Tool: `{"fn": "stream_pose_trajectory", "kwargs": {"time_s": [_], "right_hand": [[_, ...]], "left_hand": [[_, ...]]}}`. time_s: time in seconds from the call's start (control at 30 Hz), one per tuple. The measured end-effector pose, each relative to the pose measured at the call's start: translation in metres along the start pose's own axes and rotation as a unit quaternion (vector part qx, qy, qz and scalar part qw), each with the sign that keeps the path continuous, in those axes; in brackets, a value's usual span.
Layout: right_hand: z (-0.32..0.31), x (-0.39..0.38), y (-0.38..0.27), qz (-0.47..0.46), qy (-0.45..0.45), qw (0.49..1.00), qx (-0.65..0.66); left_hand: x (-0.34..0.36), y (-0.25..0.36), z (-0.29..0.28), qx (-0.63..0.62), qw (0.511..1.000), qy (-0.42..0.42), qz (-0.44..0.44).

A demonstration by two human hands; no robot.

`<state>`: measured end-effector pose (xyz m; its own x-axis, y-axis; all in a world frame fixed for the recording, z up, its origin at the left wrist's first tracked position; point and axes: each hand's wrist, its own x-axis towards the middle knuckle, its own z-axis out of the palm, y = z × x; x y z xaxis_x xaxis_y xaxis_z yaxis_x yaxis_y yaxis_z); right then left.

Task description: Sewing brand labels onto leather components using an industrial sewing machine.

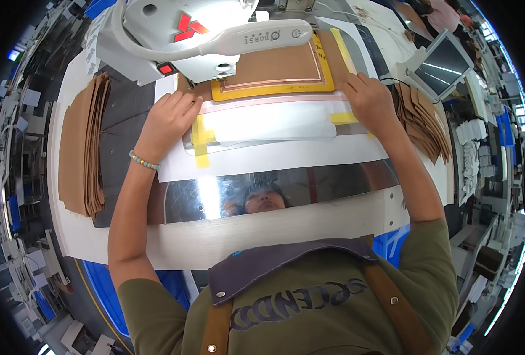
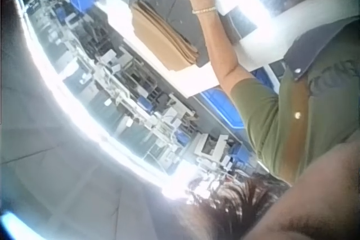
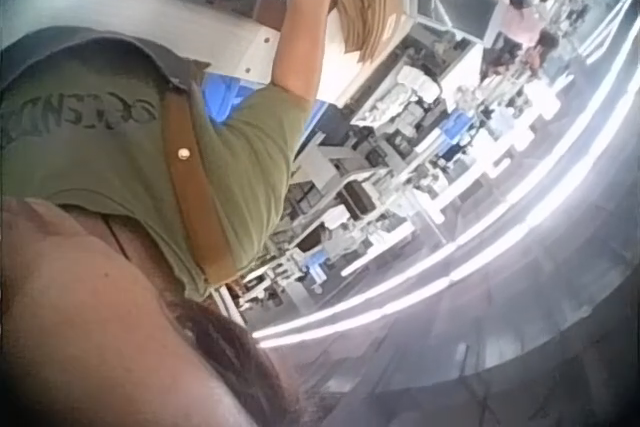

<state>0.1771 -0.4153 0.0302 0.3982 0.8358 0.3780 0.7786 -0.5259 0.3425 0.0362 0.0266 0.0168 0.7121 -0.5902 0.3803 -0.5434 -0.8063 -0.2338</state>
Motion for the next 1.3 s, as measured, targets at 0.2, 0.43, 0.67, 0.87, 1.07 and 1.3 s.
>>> {"fn": "stream_pose_trajectory", "kwargs": {"time_s": [0.2, 0.43, 0.67, 0.87, 1.07, 1.3], "right_hand": [[0.001, -0.023, -0.007, 0.052, 0.005, 0.998, 0.018], [0.004, -0.056, -0.021, 0.152, -0.058, 0.983, 0.083], [0.01, -0.064, -0.018, 0.181, -0.032, 0.968, 0.169], [0.003, -0.065, -0.019, 0.175, -0.047, 0.977, 0.11], [0.007, -0.065, -0.018, 0.181, -0.042, 0.975, 0.12], [0.008, -0.064, -0.018, 0.177, -0.062, 0.974, 0.127]], "left_hand": [[-0.002, 0.013, -0.004, -0.028, 0.998, -0.037, -0.037], [-0.013, 0.046, -0.004, -0.09, 0.97, -0.075, -0.214], [-0.025, 0.045, 0.002, -0.147, 0.959, -0.064, -0.234], [-0.022, 0.047, 0.006, -0.133, 0.963, -0.062, -0.227], [-0.024, 0.046, 0.002, -0.127, 0.962, -0.063, -0.233], [-0.027, 0.042, -0.003, -0.094, 0.962, 0.05, -0.252]]}}
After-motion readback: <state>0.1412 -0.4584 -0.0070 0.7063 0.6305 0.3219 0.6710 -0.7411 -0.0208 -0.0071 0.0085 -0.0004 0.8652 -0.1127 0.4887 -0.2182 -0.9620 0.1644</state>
